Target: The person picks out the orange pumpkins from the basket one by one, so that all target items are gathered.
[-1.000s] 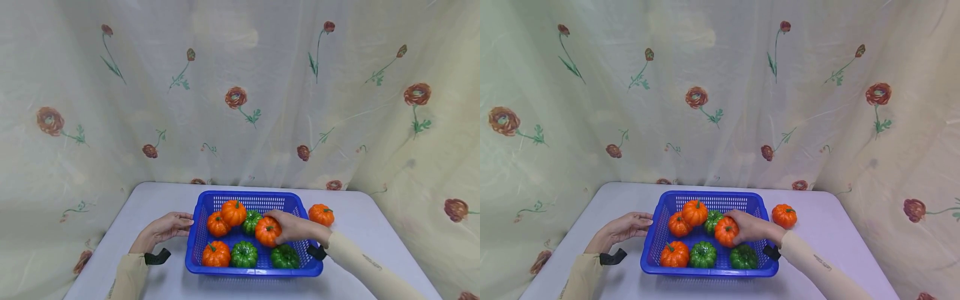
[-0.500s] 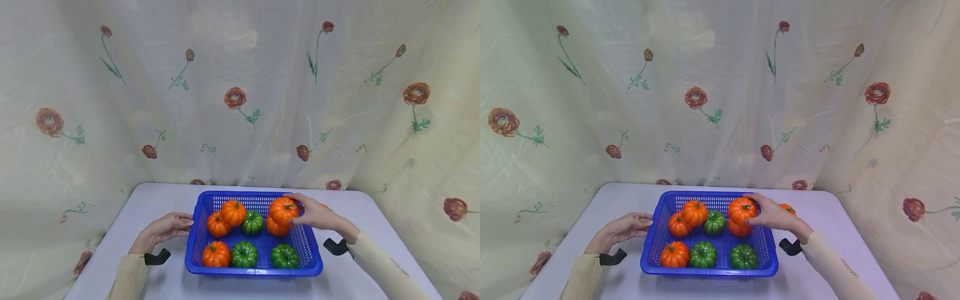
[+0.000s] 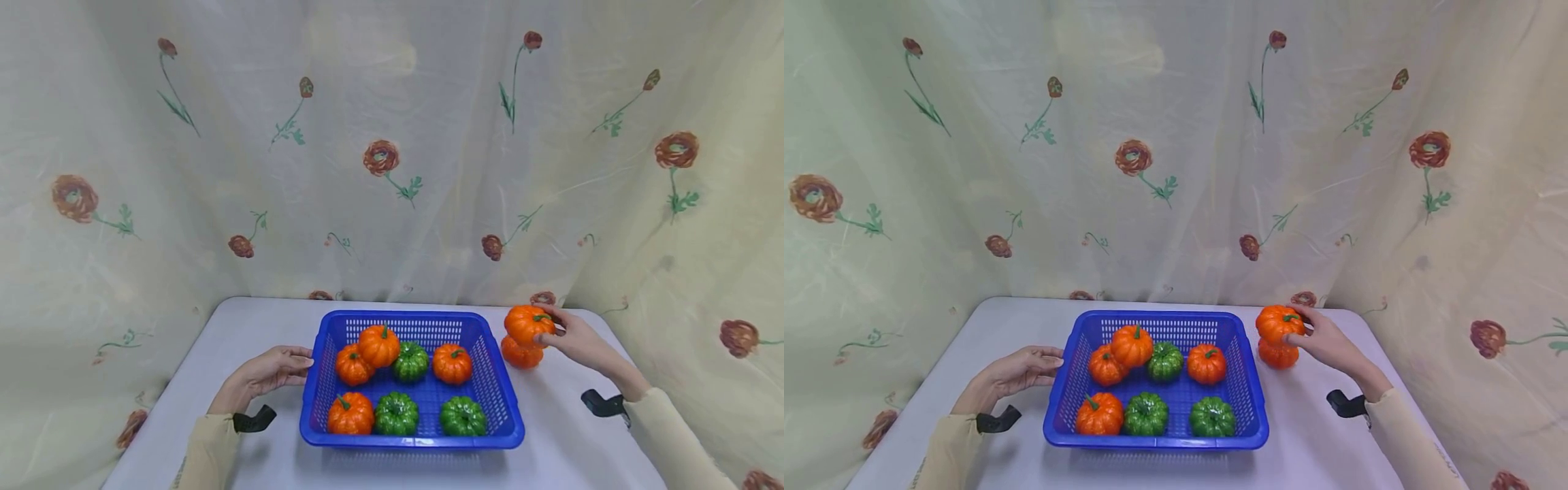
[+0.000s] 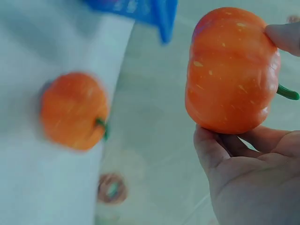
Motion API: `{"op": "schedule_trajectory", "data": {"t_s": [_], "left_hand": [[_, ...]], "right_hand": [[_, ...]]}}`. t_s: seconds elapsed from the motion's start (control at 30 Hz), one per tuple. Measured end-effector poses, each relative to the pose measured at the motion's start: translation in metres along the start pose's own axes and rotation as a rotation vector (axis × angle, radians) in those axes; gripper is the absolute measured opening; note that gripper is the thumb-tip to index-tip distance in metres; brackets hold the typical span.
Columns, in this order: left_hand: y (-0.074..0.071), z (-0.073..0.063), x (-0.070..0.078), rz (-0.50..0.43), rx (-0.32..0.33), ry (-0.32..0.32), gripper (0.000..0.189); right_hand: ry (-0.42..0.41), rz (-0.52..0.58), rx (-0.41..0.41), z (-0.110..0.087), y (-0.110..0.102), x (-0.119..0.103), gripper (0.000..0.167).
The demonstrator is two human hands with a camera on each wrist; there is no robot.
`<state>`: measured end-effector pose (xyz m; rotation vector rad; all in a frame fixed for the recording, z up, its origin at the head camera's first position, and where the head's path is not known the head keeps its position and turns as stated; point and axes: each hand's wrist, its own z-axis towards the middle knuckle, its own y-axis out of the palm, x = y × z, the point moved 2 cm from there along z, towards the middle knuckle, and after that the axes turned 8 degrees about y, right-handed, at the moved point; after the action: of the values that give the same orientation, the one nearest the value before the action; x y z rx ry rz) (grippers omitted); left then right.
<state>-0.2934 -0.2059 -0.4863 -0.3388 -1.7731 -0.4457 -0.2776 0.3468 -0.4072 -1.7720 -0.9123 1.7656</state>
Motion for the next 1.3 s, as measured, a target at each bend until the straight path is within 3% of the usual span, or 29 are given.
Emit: {"op": "schedule_trajectory", "data": {"t_s": [0.33, 0.67, 1.0, 1.3], "left_hand": [[-0.002, 0.000, 0.001, -0.011, -0.014, 0.017, 0.039], [-0.002, 0.001, 0.001, -0.019, 0.000, -0.004, 0.038], [-0.001, -0.001, 0.001, -0.024, 0.007, 0.000, 0.043], [0.000, -0.001, -0.001, -0.030, 0.005, 0.006, 0.042]], "right_hand": [[0.104, -0.002, 0.100, 0.002, -0.015, 0.063, 0.065], [0.221, 0.029, 0.086, 0.005, -0.009, 0.107, 0.076], [0.332, 0.061, 0.066, 0.017, 0.008, 0.132, 0.084], [0.350, 0.044, 0.065, 0.018, 0.020, 0.149, 0.090]]}}
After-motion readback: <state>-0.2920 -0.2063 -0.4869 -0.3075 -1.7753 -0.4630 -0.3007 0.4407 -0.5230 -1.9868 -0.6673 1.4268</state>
